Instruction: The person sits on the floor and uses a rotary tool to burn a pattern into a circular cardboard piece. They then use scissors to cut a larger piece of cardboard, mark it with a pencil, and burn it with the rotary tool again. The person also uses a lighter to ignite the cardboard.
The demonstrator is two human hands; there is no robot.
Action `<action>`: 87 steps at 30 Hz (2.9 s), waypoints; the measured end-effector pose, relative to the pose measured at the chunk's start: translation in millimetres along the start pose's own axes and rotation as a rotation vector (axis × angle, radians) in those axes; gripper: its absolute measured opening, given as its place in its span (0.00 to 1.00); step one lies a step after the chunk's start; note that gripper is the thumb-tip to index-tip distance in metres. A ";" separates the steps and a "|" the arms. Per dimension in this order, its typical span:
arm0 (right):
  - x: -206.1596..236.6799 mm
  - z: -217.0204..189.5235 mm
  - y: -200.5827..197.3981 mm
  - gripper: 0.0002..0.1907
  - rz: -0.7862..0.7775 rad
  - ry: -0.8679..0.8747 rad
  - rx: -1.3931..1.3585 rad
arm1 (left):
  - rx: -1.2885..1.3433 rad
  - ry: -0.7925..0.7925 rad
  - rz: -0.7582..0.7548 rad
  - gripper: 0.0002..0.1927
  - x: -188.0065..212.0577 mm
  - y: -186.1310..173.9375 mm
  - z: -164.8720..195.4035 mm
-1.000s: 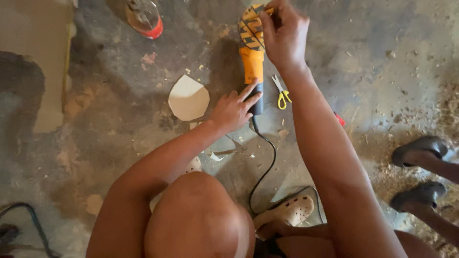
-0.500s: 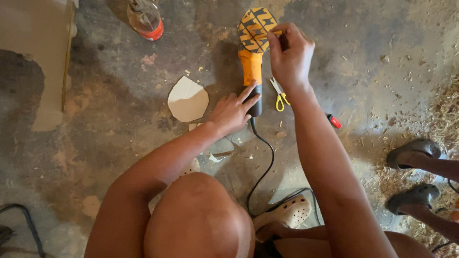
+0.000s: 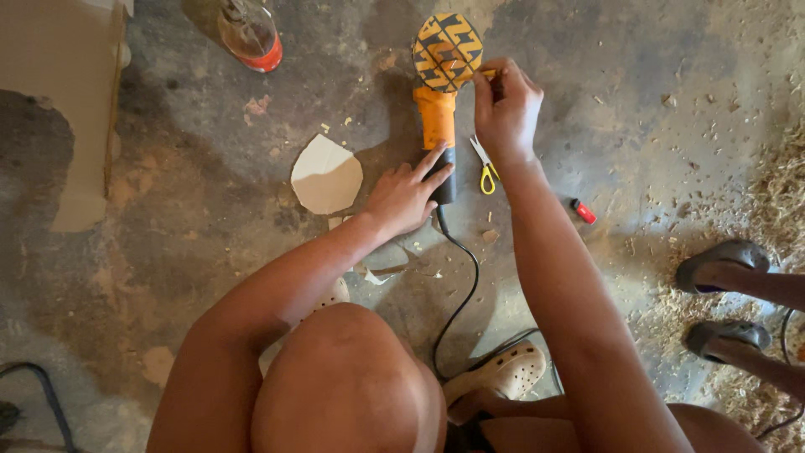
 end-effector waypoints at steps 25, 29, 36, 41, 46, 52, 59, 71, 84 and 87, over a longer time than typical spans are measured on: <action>-63.7 32.9 -4.8 0.11 0.084 -0.060 0.111 | -0.015 -0.009 -0.012 0.37 -4.6 -5.8 1.6; -54.1 37.0 11.8 0.05 0.085 -0.041 0.023 | -0.014 -0.008 0.004 0.36 -4.3 -5.7 -0.4; -61.8 49.4 6.9 0.11 0.041 0.064 0.107 | -0.035 0.003 0.002 0.38 -5.8 -2.8 -2.4; -65.2 37.3 23.6 0.06 0.059 -0.079 0.015 | -0.023 -0.014 -0.016 0.37 -6.3 -2.9 -1.4; -71.4 35.7 25.7 0.09 -0.022 -0.061 0.067 | -0.020 -0.032 -0.050 0.38 -6.2 -3.8 -1.5; -74.6 26.5 36.8 0.10 0.010 -0.086 0.044 | -0.016 -0.006 -0.009 0.38 -6.6 -4.6 -2.2; -71.4 23.8 34.3 0.08 -0.043 -0.012 0.026 | 0.012 -0.016 -0.017 0.36 -6.2 -5.5 -2.5; -62.3 -1.0 28.1 0.05 -0.091 -0.011 -0.039 | 0.002 0.006 0.028 0.37 -4.7 -9.5 -3.4; -42.2 -12.4 27.8 0.03 -0.140 -0.009 -0.050 | 0.009 -0.005 0.004 0.37 -4.6 -9.1 -1.6; -40.6 -19.1 29.6 0.04 -0.143 -0.125 -0.043 | 0.003 0.000 -0.006 0.36 -4.6 -8.7 -1.2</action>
Point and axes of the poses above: each hand's wrist, its own x-axis away from the middle knuckle, its own y-axis out of the palm, z = x × y, the point moved 3 cm from there along -x, towards the middle knuckle
